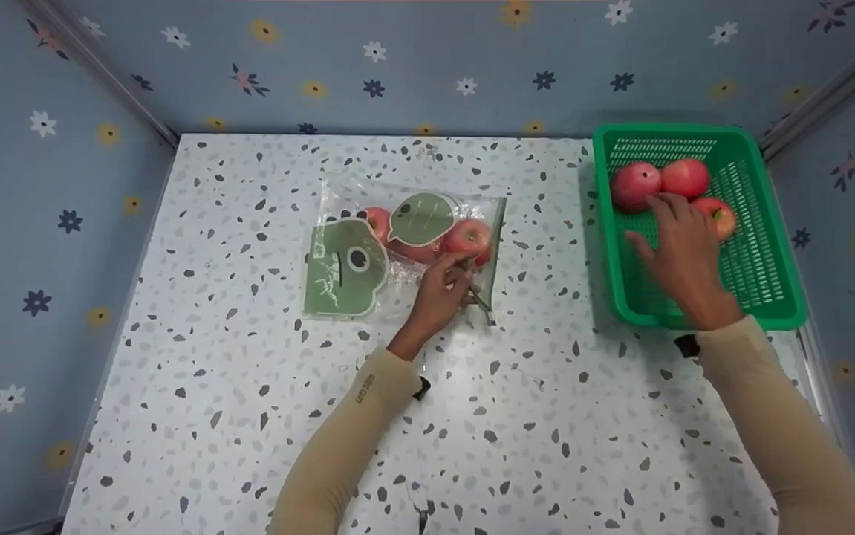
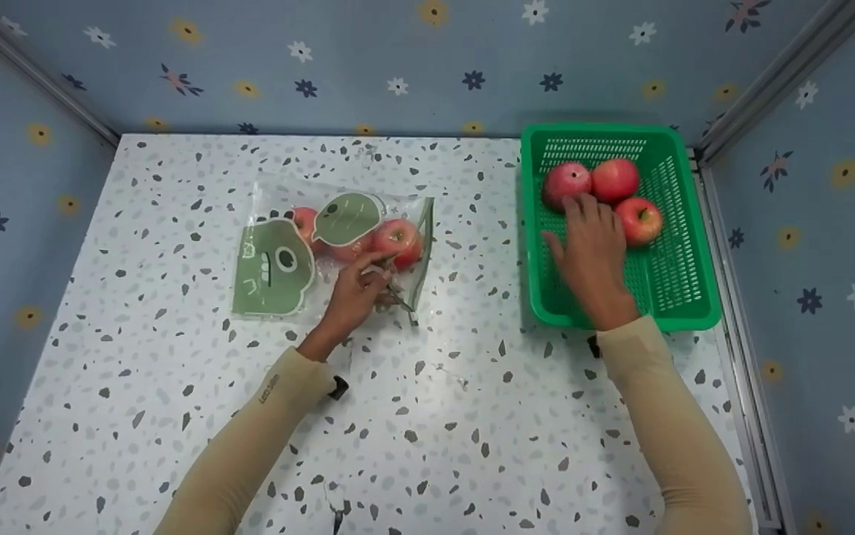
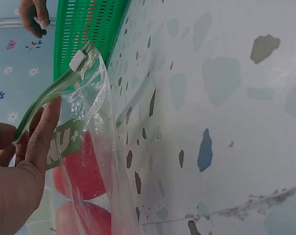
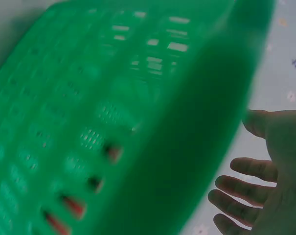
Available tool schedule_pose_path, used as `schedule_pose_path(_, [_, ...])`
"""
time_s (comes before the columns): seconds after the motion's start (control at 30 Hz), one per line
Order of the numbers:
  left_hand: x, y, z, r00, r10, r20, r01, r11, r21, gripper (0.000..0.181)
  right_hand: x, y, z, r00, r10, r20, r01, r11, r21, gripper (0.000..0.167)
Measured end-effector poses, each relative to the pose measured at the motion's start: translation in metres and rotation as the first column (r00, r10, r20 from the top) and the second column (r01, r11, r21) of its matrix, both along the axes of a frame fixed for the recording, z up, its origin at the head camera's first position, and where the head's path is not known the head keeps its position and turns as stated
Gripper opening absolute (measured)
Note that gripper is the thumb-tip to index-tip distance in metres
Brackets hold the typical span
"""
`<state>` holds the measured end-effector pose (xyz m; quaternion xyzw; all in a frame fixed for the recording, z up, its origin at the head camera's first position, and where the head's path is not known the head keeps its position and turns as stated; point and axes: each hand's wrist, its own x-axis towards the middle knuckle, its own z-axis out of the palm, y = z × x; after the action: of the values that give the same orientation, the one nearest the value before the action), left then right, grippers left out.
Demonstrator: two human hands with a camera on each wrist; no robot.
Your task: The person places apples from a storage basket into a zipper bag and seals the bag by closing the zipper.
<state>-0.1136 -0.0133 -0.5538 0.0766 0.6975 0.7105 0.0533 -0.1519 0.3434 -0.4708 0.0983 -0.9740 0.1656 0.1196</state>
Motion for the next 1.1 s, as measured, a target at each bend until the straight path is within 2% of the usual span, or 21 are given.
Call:
schedule_pose_path(0.33, [0.001,-0.001,0.003,0.998,-0.013,0.053,0.013,1.000,0.010,0.036,-0.008,0.033,0.002,0.997,-0.074,0.014,0.074,0.997,0.022,0.052])
schedule_pose_path(0.6, [0.002,-0.002,0.003,0.999,-0.006,0.039,0.006,1.000,-0.006,0.037,-0.015,0.056,0.004,0.986,-0.131,0.106,0.125,0.991,0.055,0.055])
schedule_pose_path(0.8, [0.002,-0.001,0.002,1.000,0.000,0.006,0.000,1.000,-0.022,0.034,-0.018,0.071,0.013,0.964,-0.152,0.218,0.138,0.987,0.082,0.058])
schedule_pose_path(1.1, [0.002,0.000,0.001,1.000,0.006,0.017,-0.006,1.000,-0.028,0.035,-0.028,0.090,0.023,0.922,-0.172,0.348,0.135,0.983,0.128,0.068])
